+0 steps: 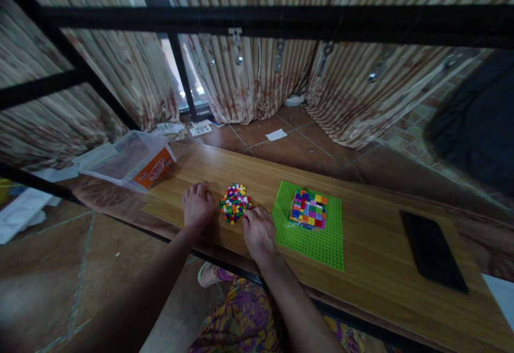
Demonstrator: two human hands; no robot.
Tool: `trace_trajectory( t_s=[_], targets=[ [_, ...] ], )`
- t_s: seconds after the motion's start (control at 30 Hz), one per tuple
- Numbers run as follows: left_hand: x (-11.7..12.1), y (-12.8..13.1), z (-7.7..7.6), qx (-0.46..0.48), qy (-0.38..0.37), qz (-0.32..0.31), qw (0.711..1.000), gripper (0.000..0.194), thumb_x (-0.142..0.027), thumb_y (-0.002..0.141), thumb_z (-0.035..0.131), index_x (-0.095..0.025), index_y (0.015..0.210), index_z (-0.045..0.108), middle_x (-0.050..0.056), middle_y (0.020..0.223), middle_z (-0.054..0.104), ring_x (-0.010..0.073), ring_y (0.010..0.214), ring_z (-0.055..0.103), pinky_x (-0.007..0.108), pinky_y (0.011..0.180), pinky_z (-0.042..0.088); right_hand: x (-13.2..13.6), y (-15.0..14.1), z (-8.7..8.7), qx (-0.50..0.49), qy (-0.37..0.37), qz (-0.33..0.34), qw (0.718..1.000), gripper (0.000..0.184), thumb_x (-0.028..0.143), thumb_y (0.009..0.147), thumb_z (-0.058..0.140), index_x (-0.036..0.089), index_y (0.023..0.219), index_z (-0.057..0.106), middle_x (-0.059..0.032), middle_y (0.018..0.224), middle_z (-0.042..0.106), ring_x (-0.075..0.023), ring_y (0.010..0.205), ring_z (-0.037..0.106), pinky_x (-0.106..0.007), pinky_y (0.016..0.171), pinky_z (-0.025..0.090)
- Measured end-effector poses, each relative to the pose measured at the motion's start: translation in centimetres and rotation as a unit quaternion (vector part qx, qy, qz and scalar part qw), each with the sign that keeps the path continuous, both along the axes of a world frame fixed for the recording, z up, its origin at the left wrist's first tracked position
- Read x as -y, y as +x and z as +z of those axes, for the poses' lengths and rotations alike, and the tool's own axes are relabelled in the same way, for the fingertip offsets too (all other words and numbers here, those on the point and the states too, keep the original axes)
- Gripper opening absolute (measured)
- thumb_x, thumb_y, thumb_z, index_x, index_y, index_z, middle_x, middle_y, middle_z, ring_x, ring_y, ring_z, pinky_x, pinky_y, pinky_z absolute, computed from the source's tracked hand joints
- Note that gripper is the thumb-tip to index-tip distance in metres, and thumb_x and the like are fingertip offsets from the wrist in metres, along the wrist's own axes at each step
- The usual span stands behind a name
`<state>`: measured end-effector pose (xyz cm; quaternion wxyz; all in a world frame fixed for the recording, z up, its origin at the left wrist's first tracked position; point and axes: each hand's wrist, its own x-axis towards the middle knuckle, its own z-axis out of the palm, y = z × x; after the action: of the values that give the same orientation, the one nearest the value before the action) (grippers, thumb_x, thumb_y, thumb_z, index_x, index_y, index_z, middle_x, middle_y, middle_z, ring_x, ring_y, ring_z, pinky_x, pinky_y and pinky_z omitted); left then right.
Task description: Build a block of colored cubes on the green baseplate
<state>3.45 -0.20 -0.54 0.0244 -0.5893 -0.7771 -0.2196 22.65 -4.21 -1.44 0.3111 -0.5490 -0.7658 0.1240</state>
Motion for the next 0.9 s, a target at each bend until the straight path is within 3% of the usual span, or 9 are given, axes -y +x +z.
trace_trajectory(
  t_s=[0.17, 0.37, 0.53, 0.9],
  targets=[
    [0.0, 0.0, 0.0, 0.004, 0.004, 0.001, 1.0, 0.032, -0.021, 0.088, 0.041, -0.017, 0.112, 0.061, 0.012, 0.114, 0.06, 0.0269, 0.106, 0.051, 0.04, 0.093, 0.036, -0.4, -0.3, 0.2, -0.027, 0.008, -0.022, 0.999, 0.019, 0.018, 0.089, 0.048, 0.023, 0.092, 0.067, -0.0049, 0.087, 0.064, -0.0217, 0.085, 0.058, -0.033, 0.079, 0.044],
    [0.0, 0.1, 0.0, -0.005, 0.002, 0.007, 1.0, 0.03, -0.021, 0.087, 0.043, -0.018, 0.11, 0.061, 0.01, 0.114, 0.061, 0.0264, 0.106, 0.051, 0.039, 0.092, 0.036, 0.2, -1.4, 1.4, -0.033, 0.016, 0.034, 0.999, 0.017, 0.017, 0.088, 0.053, 0.024, 0.088, 0.069, -0.0042, 0.09, 0.062, -0.0202, 0.089, 0.057, -0.031, 0.081, 0.044],
    [0.0, 0.1, -0.1, -0.014, 0.01, 0.008, 1.0, 0.029, -0.021, 0.087, 0.042, -0.018, 0.109, 0.061, 0.01, 0.112, 0.061, 0.0257, 0.105, 0.052, 0.038, 0.091, 0.037, 0.4, -1.8, 0.8, -0.026, 0.017, 0.038, 0.999, 0.013, 0.016, 0.085, 0.058, 0.023, 0.085, 0.069, -0.0044, 0.091, 0.061, -0.0206, 0.09, 0.055, -0.032, 0.081, 0.044],
    [-0.1, -0.1, -0.1, -0.012, 0.022, 0.009, 1.0, 0.03, -0.021, 0.087, 0.042, -0.018, 0.109, 0.063, 0.009, 0.112, 0.062, 0.0259, 0.104, 0.053, 0.039, 0.091, 0.037, -0.1, -2.2, 0.4, 0.073, 0.048, 0.045, 0.995, 0.011, 0.022, 0.089, 0.058, 0.023, 0.082, 0.067, -0.0043, 0.086, 0.06, -0.021, 0.089, 0.052, -0.034, 0.081, 0.04]
  ],
)
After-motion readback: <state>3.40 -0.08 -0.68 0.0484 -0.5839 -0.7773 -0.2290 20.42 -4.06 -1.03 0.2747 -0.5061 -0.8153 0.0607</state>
